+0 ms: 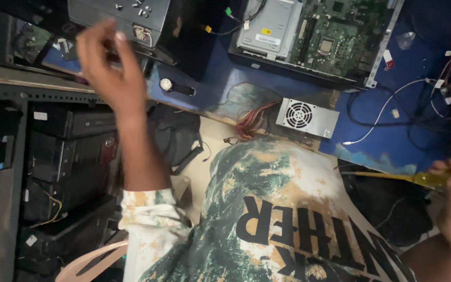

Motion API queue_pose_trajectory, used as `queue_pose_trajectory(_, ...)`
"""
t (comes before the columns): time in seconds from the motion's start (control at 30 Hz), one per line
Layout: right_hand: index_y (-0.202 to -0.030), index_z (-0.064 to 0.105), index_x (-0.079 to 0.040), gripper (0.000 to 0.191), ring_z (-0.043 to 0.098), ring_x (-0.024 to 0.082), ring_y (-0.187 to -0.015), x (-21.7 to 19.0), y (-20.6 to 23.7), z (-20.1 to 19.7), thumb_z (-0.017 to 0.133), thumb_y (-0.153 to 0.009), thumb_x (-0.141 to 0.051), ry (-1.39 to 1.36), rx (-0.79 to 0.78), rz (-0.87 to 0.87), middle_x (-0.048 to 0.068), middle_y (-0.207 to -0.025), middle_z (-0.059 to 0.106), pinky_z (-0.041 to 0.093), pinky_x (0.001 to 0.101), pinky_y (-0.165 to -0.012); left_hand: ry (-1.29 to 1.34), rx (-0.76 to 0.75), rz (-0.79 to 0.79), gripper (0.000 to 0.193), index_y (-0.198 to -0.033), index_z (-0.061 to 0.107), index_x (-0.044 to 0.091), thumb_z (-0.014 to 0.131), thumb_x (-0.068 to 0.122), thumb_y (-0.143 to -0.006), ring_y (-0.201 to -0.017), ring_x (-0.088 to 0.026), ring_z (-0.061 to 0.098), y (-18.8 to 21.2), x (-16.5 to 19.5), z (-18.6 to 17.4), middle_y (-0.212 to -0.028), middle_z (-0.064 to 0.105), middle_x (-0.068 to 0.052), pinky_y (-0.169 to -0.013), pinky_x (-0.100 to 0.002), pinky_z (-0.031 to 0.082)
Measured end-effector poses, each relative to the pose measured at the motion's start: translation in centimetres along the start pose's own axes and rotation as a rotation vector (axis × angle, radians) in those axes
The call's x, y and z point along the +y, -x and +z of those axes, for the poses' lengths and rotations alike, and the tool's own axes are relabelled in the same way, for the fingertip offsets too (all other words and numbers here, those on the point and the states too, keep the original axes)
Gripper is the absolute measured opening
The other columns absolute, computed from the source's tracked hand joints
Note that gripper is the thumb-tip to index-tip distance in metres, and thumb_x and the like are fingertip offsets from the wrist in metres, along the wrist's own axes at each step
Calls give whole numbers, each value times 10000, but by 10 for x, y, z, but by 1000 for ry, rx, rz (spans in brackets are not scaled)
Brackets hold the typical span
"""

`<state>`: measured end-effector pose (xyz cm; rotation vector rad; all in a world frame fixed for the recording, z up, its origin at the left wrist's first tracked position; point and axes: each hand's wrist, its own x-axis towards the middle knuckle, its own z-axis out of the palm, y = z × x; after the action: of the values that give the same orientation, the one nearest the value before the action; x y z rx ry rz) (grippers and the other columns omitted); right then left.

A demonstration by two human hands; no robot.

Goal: The person uses a yellow screwdriver to tighten screws on a computer power supply unit and then on the motherboard inside an open computer case. The person handles screws, the power supply, and the motherboard while working at a cluttered blue workbench.

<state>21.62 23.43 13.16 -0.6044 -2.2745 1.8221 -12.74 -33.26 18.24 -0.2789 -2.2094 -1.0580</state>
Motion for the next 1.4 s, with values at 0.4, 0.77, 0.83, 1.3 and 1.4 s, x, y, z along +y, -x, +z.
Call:
queue_pose_trajectory(0.4,-1298,490,43,178,656,309,-1202,-14,-2,-20,369,-1282,-86,645,43,-245,260,-1222,619,558,421,-1043,-301,-209,217,332,-1281,732,78,743,20,-954,-1084,-306,568,-44,-13,-15,-1166,596,-87,-894,-419,488)
queue_pose_trajectory(0.77,-1327,485,39,194,648,314,-1220,-18,0,-8,481,-1240,-134,511,62,-49,262,-1205,631,552,433,-1033,-395,-257,350,154,-1018,790,85,806,63,-867,-1030,-285,546,-62,-1,-14,-1070,587,-59,-876,-409,461)
queue_pose_trajectory(0.83,-1314,488,29,178,658,296,-1196,-20,0,-5,489,-1249,-136,488,68,1,247,-1223,647,559,418,-1033,-390,-263,355,131,-1009,779,87,797,72,-881,-1041,-286,547,-62,-3,-14,-1078,591,-58,-886,-407,460)
queue_pose_trajectory(1.3,-1297,519,35,239,674,274,-1159,-19,5,-34,469,-1224,-187,620,-17,-103,223,-1212,644,556,381,-1026,218,45,55,41,-1094,592,-1,623,19,-1110,-886,-197,635,-15,18,9,-1062,690,-124,-810,-325,515)
queue_pose_trajectory(1.4,-1305,526,17,263,661,262,-1172,-16,16,-40,462,-1227,-225,513,17,-112,191,-1221,637,542,388,-1045,672,-28,12,228,-1032,472,55,651,-86,-1018,-885,-176,681,39,44,41,-1003,648,-93,-802,-313,611)
